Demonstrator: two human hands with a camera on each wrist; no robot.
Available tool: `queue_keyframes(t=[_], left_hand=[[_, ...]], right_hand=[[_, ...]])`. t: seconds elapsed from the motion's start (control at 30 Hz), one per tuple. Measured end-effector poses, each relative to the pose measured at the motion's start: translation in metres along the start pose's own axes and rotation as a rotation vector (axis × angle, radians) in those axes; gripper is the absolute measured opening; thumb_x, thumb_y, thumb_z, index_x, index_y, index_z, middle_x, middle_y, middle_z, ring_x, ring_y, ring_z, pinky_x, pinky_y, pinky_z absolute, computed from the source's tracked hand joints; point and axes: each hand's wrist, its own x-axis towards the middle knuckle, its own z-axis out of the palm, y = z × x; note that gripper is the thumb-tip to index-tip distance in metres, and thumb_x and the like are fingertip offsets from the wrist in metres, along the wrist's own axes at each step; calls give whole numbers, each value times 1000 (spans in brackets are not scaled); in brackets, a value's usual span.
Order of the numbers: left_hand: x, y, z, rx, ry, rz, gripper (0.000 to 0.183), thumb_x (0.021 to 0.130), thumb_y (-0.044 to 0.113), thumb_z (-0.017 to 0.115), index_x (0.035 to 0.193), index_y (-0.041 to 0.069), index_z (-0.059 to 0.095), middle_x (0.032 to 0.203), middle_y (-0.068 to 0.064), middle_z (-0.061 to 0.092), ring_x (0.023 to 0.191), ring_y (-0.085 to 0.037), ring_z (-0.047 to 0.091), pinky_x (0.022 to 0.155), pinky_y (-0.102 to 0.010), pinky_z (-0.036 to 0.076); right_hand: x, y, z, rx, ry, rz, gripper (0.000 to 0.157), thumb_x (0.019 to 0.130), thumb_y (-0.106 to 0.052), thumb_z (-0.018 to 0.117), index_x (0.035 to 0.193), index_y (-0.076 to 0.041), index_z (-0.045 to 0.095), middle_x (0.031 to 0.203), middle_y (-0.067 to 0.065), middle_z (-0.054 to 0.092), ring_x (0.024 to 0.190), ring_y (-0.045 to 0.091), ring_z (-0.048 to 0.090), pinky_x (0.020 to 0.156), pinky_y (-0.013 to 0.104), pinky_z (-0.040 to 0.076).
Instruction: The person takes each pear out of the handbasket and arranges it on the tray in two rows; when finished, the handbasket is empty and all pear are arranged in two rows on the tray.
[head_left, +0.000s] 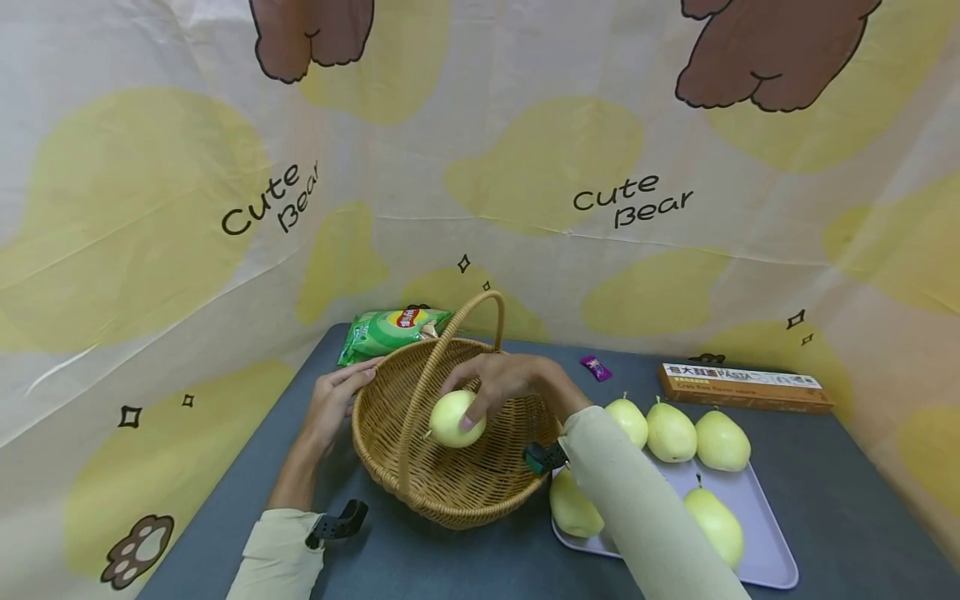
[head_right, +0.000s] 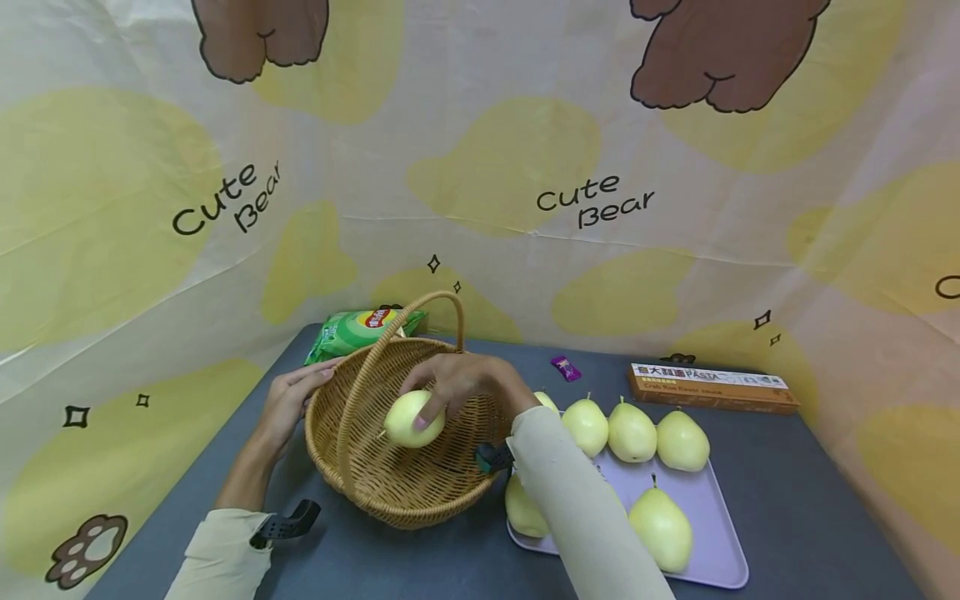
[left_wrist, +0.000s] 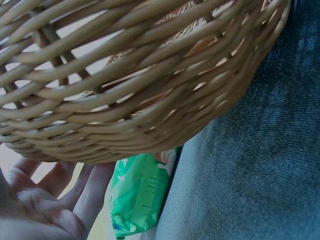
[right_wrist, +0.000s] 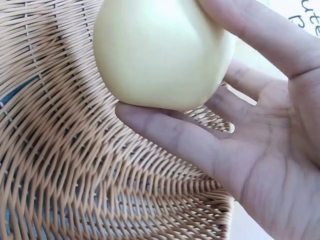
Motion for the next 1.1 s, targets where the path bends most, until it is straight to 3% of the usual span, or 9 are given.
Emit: queue_keyframes(t=[0.23,0.43,0.57,0.67,0.83,0.97,1.1], left_hand=[[0,-1,0,-13,0,-1,44,107,34,63,142,8,69,141,-18,68,102,-6,73,78,-29,65],[0,-1,0,-17,-3,-5,44,108,34,61,143,8,68,141,-15,68,103,-5,73,80,-28,64],[0,-1,-1,-18,-2,-12,44,108,34,62,143,8,68,142,-16,68,103,-5,73,80,-28,64],[0,-2,-1,-19,-1,-14,45,108,34,62,144,8,68,142,-16,67,103,-5,73,80,-28,64],[1,-4,-2,-21,4,-12,46,108,33,62,143,6,67,139,-15,69,103,-5,73,80,-29,64],[2,-7,-2,-9,1,2,46,108,34,61,143,5,67,134,-8,73,103,-5,73,80,-29,65],[2,-9,-3,-11,2,10,45,108,34,62,143,5,68,125,3,76,101,-6,73,78,-30,65]], right_hand=[[-11,-10,0,25,48,-14,52,87,-25,88,135,-23,68,134,2,60,109,21,65,84,42,64],[-23,-17,0,-12,92,-50,50,89,-30,86,136,-24,70,132,-2,65,116,20,63,90,40,61],[-33,-18,-1,-53,150,-68,48,88,-33,87,132,-24,72,126,-3,68,111,19,62,86,42,60],[-42,-15,0,-61,207,-66,48,87,-36,86,131,-22,72,121,-2,70,104,20,63,80,42,60],[-57,-10,2,-14,277,-20,46,87,-41,86,127,-22,73,117,0,72,102,20,66,88,49,60],[-68,-4,3,35,319,-12,45,87,-42,86,125,-21,74,118,2,70,103,22,65,92,54,58],[-77,1,5,50,367,-25,45,87,-41,86,124,-20,73,117,2,69,103,22,62,89,46,56]])
